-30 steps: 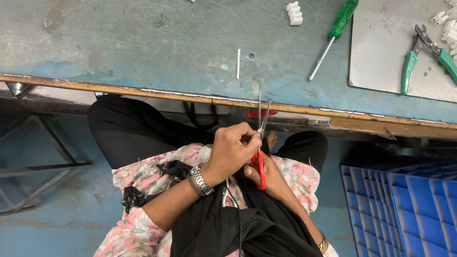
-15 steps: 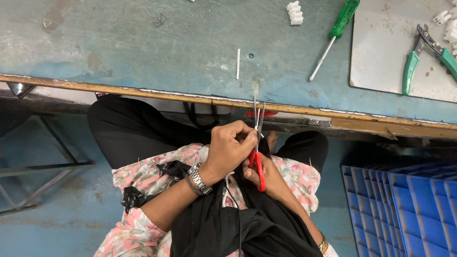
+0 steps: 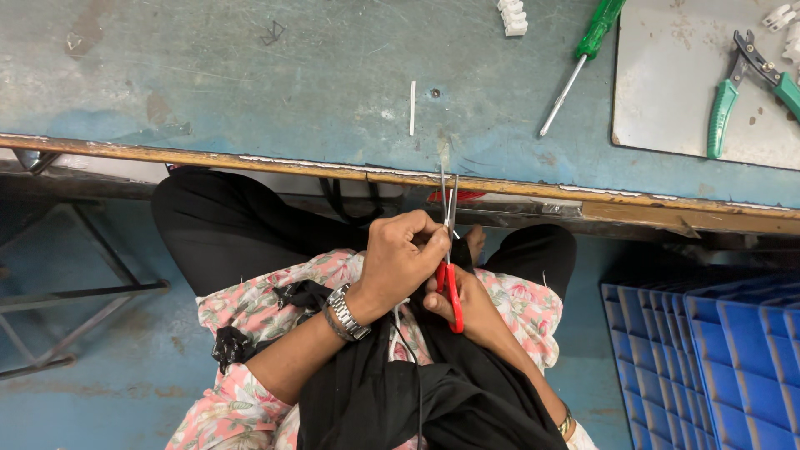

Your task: The person uses red-handled scissors to cut short white plastic tubes into smaller pieces. They hold each tube with the left hand and cut with the right hand, repeating the action across multiple tubes. Cut pieces accumulate on the table.

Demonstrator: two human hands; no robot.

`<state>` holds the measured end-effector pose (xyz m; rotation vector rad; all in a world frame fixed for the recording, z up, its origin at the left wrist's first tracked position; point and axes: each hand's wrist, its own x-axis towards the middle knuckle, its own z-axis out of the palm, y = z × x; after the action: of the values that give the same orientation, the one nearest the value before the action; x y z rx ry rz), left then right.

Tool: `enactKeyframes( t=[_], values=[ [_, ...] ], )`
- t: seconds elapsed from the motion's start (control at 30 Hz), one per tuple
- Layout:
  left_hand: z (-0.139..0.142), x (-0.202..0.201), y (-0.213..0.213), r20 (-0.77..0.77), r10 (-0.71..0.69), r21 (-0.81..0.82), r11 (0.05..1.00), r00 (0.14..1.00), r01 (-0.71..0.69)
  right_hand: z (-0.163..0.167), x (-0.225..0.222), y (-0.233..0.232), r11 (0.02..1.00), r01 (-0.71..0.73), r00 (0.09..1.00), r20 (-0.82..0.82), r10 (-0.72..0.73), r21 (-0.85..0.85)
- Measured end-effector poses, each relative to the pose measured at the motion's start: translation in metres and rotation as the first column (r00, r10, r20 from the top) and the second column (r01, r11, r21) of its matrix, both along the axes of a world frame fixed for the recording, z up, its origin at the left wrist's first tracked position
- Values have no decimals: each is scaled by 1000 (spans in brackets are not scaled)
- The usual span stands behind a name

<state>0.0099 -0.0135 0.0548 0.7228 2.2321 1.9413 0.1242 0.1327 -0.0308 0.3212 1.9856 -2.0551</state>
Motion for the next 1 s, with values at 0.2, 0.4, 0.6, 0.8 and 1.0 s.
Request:
enactKeyframes(
  t=[0.2, 0.4, 0.6, 0.8, 1.0],
  values=[
    [2, -2, 0, -22, -10, -22, 1000, 1000, 9, -4, 0, 2, 1000, -4, 1000, -12, 5, 17],
    [4, -3, -1, -17, -22, -53, 998, 1000, 21, -4, 0, 2, 1000, -10, 1000, -13, 10, 6],
    [7, -3, -1, -12, -28, -67, 997, 1000, 27, -4, 0, 2, 1000, -10, 1000, -13, 10, 28],
    [10, -7, -4, -15, -50, -132, 990, 999, 48, -2, -1, 4, 998, -21, 999, -29, 23, 63],
    [10, -10, -5, -19, -71, -134, 989, 997, 68, 2, -2, 5, 995, -39, 999, -25, 41, 97]
  ],
)
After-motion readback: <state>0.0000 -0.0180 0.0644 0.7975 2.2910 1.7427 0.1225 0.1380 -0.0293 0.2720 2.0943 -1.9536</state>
